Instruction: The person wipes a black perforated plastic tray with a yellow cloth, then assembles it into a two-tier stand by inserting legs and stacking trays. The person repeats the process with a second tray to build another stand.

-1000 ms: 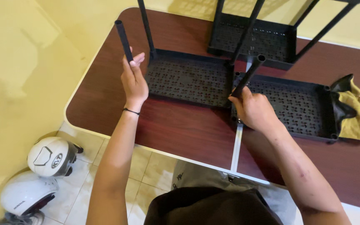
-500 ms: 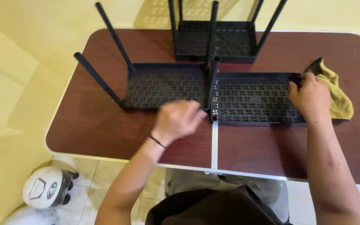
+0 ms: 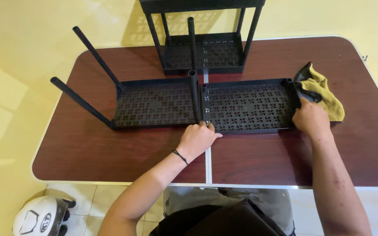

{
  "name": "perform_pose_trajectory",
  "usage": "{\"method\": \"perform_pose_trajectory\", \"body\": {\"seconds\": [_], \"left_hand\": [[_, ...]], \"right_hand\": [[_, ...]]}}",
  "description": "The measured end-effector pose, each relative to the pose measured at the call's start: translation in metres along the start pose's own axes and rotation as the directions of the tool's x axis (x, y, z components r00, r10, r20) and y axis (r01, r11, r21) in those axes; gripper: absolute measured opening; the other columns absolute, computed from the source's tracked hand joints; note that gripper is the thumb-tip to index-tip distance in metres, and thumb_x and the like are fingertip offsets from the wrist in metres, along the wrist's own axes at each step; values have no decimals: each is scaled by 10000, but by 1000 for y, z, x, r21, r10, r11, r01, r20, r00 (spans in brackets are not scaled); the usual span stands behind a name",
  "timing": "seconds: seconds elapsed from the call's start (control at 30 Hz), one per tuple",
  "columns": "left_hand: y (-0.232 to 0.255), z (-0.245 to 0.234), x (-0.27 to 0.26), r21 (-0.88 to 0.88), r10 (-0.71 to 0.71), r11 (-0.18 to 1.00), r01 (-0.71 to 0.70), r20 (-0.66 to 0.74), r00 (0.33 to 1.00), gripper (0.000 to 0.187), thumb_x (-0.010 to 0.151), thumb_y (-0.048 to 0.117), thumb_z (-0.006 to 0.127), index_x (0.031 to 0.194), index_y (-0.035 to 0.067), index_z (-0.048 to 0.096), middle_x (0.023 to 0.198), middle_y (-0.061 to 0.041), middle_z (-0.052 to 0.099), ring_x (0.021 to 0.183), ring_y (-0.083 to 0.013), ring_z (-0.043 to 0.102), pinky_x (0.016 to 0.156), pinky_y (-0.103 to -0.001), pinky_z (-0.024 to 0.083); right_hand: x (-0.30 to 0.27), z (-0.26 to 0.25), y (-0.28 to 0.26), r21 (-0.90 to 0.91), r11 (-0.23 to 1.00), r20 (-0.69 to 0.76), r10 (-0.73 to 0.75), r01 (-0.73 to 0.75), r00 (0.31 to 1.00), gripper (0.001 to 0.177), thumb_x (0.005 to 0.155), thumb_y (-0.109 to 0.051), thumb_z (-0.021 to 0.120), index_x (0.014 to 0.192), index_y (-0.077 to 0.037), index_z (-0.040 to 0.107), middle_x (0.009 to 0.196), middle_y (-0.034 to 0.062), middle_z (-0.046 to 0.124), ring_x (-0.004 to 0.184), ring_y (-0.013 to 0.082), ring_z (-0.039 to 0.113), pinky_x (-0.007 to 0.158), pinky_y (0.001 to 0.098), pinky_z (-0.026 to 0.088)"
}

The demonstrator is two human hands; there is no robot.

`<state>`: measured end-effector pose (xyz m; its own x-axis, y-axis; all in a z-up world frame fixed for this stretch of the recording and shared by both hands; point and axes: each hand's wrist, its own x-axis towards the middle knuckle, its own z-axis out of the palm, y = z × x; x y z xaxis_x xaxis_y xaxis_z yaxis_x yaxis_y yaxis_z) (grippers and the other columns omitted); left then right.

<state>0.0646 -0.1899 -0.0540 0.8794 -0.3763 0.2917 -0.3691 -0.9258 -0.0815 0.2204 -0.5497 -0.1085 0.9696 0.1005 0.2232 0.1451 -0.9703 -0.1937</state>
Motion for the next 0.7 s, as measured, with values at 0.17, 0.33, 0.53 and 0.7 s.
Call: {"method": "perform_pose_trajectory", "body": {"seconds": [0.17, 0.33, 0.53, 0.7], "left_hand": [[12, -14, 7, 35, 90, 995, -91, 43, 995, 552, 997, 524, 639, 841, -1, 704, 678, -144, 683, 585, -248, 706, 492, -339, 553], [26, -83, 11, 68, 203, 979, -194, -464, 862, 490, 987, 481, 690, 962, -9, 673, 903, -269, 695, 679, -251, 731, 538, -300, 571], [-21, -203, 22, 190, 187, 980, -59, -771, 609, 497, 952, 496, 799, 1148, 45, 721, 1076, -211, 721, 747, -214, 740, 617, -281, 582], [-93, -271, -12, 55, 17, 997, 52, -837, 547, 441, 1006, 335, 878, 1277, 35, 702, 1214, -168, 743, 880, -211, 766, 750, -292, 601]], "right_hand": [[-6, -23, 11, 26, 999, -147, -22, 26, 989, 510, 898, -137, 645, 1406, -132, 681, 1096, 241, 733, 988, 419, 694, 862, 509, 545], [-21, -94, 30, 173, 985, -330, 33, 26, 943, 421, 972, -148, 703, 1391, -104, 708, 944, 207, 737, 843, 337, 732, 836, 438, 579], [-9, -206, -34, 834, 520, -312, 170, 184, 935, 440, 1024, -141, 650, 1462, -97, 643, 1037, 67, 701, 866, 60, 638, 766, 218, 509], [-10, -242, -146, 580, 626, -543, -182, 522, 820, 270, 1177, -44, 697, 1437, 25, 668, 1185, 136, 754, 988, 98, 669, 892, 223, 546]]}}
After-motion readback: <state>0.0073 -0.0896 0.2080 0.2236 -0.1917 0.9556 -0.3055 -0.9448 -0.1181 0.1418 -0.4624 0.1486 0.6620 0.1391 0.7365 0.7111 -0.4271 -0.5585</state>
